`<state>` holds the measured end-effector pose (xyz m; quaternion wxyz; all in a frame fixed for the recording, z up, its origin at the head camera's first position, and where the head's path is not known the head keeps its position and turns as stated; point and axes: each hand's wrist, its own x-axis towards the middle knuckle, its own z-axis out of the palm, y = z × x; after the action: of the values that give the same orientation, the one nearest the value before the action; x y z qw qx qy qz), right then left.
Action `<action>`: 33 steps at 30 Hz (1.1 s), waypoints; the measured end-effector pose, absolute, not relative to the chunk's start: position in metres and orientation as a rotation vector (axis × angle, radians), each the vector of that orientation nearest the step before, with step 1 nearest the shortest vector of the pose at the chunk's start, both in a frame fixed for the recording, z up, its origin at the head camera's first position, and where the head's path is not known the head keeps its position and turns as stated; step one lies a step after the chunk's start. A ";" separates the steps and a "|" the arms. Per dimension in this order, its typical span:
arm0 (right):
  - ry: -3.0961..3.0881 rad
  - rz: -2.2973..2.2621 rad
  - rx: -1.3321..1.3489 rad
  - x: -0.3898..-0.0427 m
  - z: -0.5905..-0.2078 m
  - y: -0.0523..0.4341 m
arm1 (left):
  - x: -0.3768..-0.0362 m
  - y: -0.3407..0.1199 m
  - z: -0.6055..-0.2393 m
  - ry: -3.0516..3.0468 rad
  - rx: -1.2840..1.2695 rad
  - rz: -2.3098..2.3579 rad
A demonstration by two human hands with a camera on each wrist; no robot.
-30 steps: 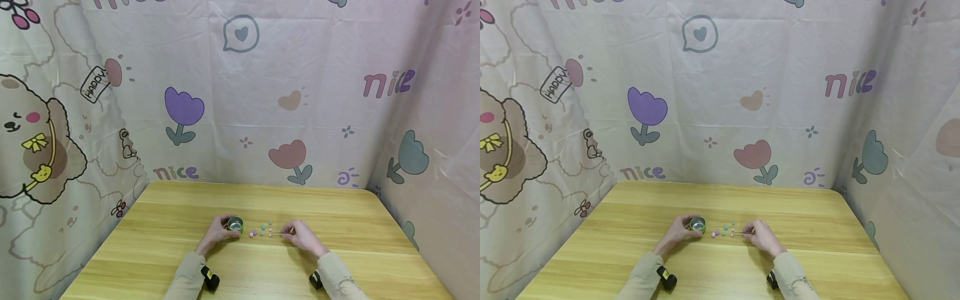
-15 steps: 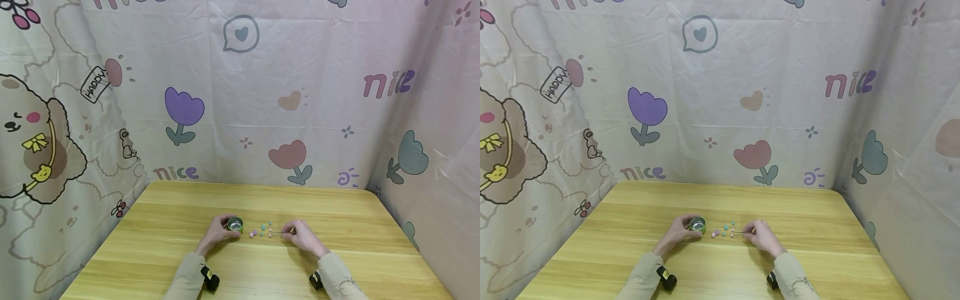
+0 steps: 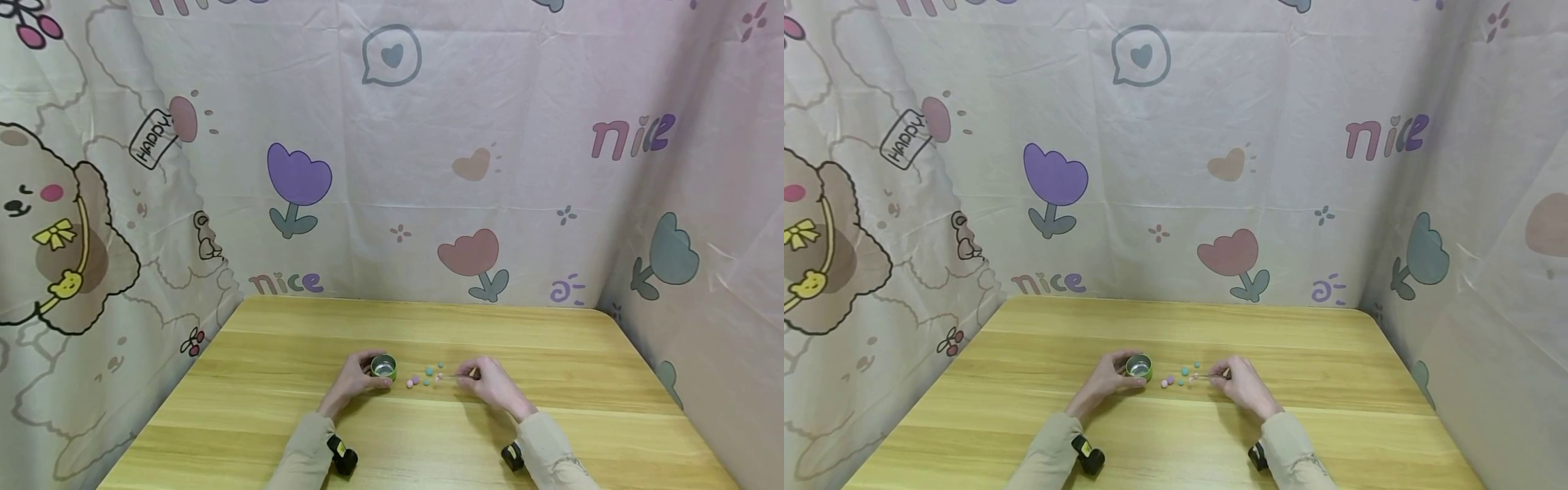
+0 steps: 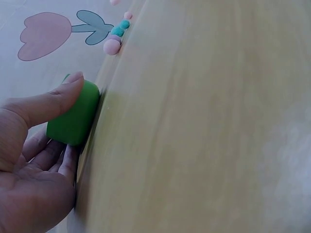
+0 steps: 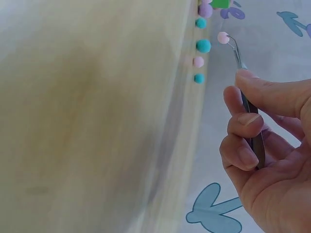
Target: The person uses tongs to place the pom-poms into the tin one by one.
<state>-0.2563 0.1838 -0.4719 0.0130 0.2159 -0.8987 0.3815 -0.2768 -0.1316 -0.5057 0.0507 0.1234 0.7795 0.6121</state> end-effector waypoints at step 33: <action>-2.749 1.211 0.741 -0.270 -0.443 0.140 | -0.276 -0.131 -0.504 2.377 0.385 1.856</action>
<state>-0.2700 0.1399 -0.4430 0.0239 0.2394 -0.8883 0.3912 -0.2759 -0.1314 -0.5045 0.0508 0.1264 0.7809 0.6096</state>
